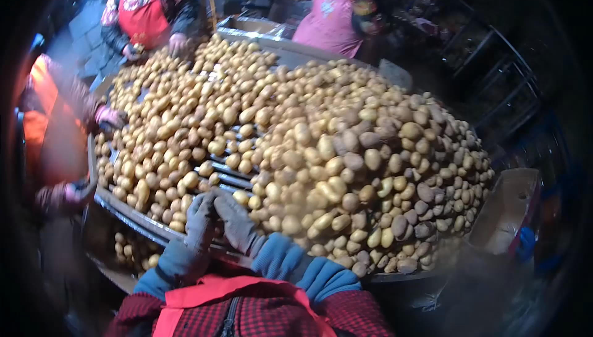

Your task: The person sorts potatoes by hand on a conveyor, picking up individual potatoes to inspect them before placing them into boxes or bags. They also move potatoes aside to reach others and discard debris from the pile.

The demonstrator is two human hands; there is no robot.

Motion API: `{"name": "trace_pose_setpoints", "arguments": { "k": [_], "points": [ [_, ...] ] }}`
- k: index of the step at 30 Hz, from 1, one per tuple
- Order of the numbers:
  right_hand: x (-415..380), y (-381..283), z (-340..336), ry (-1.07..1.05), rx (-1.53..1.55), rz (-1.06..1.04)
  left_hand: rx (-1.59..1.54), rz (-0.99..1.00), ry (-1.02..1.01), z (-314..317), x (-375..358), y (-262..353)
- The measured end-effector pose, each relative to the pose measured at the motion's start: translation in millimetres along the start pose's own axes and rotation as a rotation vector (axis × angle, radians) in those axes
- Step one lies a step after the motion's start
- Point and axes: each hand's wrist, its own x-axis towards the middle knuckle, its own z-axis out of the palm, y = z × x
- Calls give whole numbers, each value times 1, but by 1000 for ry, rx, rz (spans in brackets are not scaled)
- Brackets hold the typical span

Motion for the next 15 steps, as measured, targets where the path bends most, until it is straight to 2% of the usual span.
{"name": "trace_pose_setpoints", "arguments": {
  "k": [2,5,7,8,9,10,12,13,15],
  "points": [
    [-1,-8,-2,-49,-215,-5,67,79,2,-10,6,-12],
    [10,-15,13,-4,130,171,65,75,-46,-24,26,-17],
    [15,-18,16,-46,211,192,20,71,-115,-36,35,-16],
    [17,-10,12,-33,97,175,85,68,-118,-41,37,-10],
    [17,-1,3,-89,-190,53,149,62,-121,-43,35,6],
    [16,8,-6,-110,-475,-81,341,189,-133,-49,33,24],
    [16,-22,13,81,-46,353,768,486,-192,-67,32,56],
    [17,-10,5,87,-41,353,1026,664,-166,-80,32,59],
    [11,3,-1,95,-85,248,1277,730,-167,-99,21,71]
  ]
}}
